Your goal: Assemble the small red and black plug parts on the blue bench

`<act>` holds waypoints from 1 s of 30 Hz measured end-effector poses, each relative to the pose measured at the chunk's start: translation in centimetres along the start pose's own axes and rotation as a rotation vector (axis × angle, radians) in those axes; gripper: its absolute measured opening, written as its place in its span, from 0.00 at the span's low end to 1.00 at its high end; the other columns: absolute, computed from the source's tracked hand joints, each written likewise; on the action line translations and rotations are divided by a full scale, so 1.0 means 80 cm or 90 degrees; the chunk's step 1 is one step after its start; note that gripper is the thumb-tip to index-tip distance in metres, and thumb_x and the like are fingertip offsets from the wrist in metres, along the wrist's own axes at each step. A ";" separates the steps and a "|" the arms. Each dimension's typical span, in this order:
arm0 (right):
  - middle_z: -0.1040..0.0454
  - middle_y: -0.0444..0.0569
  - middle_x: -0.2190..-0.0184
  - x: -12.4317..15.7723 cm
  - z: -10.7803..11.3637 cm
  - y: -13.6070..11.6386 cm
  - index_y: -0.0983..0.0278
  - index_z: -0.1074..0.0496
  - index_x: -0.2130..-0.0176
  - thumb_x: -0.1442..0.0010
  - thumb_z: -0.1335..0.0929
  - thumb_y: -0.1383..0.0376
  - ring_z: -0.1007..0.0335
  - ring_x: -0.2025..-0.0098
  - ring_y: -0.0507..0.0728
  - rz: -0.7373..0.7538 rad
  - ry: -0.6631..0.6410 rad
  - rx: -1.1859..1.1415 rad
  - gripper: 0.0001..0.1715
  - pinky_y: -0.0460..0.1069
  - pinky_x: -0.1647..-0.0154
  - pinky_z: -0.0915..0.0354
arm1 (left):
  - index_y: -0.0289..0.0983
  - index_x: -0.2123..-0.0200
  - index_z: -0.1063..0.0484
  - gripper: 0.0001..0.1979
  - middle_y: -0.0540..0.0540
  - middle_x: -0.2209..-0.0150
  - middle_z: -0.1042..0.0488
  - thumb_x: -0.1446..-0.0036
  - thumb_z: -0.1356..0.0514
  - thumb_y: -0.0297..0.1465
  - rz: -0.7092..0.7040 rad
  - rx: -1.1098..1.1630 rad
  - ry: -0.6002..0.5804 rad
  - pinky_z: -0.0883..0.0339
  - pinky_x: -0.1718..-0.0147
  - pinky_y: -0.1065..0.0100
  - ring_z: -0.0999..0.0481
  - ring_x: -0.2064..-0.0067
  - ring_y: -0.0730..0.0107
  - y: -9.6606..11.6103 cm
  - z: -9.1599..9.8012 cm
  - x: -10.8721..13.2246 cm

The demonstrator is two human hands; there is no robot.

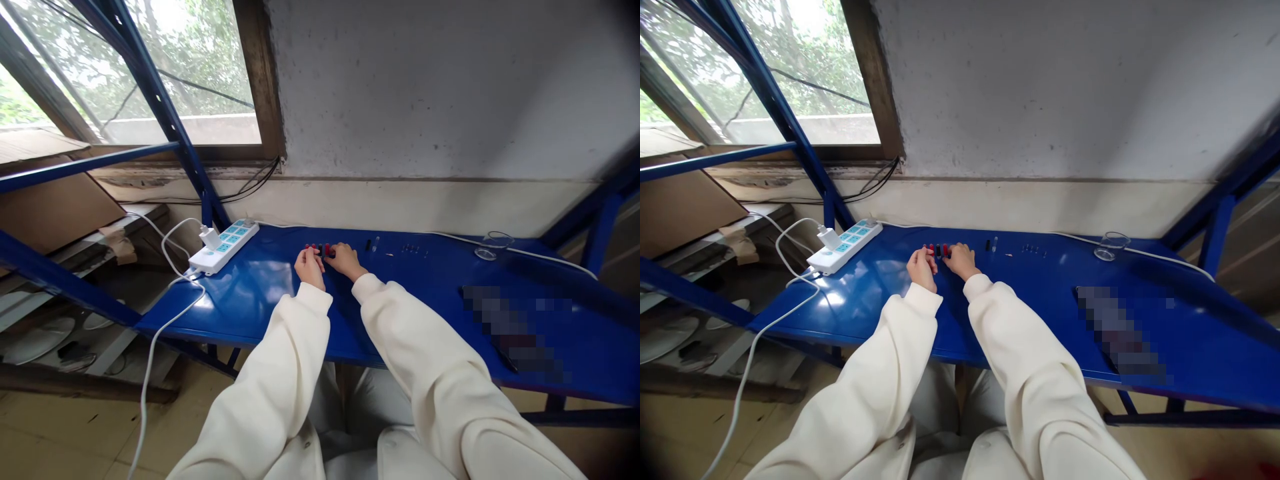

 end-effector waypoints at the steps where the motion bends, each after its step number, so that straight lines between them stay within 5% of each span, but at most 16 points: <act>1: 0.31 0.52 0.58 -0.001 -0.001 0.000 0.62 0.29 0.62 0.49 0.35 0.57 0.40 0.54 0.61 -0.004 0.000 -0.001 0.15 0.53 0.59 0.44 | 0.35 0.79 0.38 0.11 0.58 0.92 0.45 0.50 0.47 0.35 0.000 0.000 0.000 0.57 0.91 0.77 0.47 0.91 0.82 0.001 0.000 0.001; 12: 0.28 0.48 0.62 0.002 0.004 0.003 0.61 0.30 0.66 0.48 0.35 0.59 0.36 0.56 0.58 -0.046 0.020 -0.081 0.10 0.51 0.60 0.44 | 0.35 0.78 0.39 0.12 0.58 0.91 0.45 0.48 0.47 0.37 -0.028 -0.013 -0.017 0.56 0.90 0.77 0.47 0.90 0.82 0.000 0.000 -0.001; 17: 0.27 0.49 0.65 0.029 0.043 -0.003 0.63 0.33 0.61 0.45 0.37 0.63 0.32 0.63 0.55 0.031 0.045 -0.091 0.11 0.46 0.66 0.43 | 0.37 0.60 0.37 0.16 0.58 0.84 0.39 0.49 0.45 0.41 -0.087 -0.050 -0.053 0.53 0.88 0.78 0.46 0.88 0.84 0.010 -0.007 0.006; 20: 0.27 0.51 0.66 0.059 0.064 -0.009 0.62 0.35 0.58 0.43 0.39 0.65 0.31 0.65 0.57 0.089 0.034 0.004 0.12 0.46 0.69 0.44 | 0.39 0.54 0.38 0.22 0.57 0.80 0.37 0.52 0.41 0.39 -0.122 -0.119 -0.129 0.50 0.85 0.78 0.45 0.86 0.86 0.013 -0.020 0.015; 24: 0.27 0.53 0.67 0.092 0.079 0.001 0.63 0.36 0.58 0.41 0.42 0.66 0.31 0.66 0.57 0.055 0.059 0.055 0.12 0.46 0.71 0.45 | 0.36 0.64 0.30 0.14 0.53 0.79 0.35 0.54 0.39 0.37 -0.143 -0.213 -0.300 0.48 0.83 0.77 0.43 0.83 0.84 0.002 -0.038 0.028; 30: 0.28 0.47 0.71 0.106 0.075 0.026 0.62 0.35 0.62 0.42 0.41 0.60 0.34 0.71 0.53 0.059 0.177 -0.160 0.11 0.45 0.71 0.43 | 0.35 0.65 0.32 0.13 0.50 0.76 0.30 0.52 0.41 0.37 -0.088 -0.228 -0.387 0.46 0.87 0.77 0.39 0.85 0.83 -0.016 -0.045 0.031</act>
Point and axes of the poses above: each hand's wrist, its own x-axis away from the middle knuckle, its own z-axis out of the back of the hand, y = z × x, the point moved 6 cm from there along -x, towards the middle knuckle
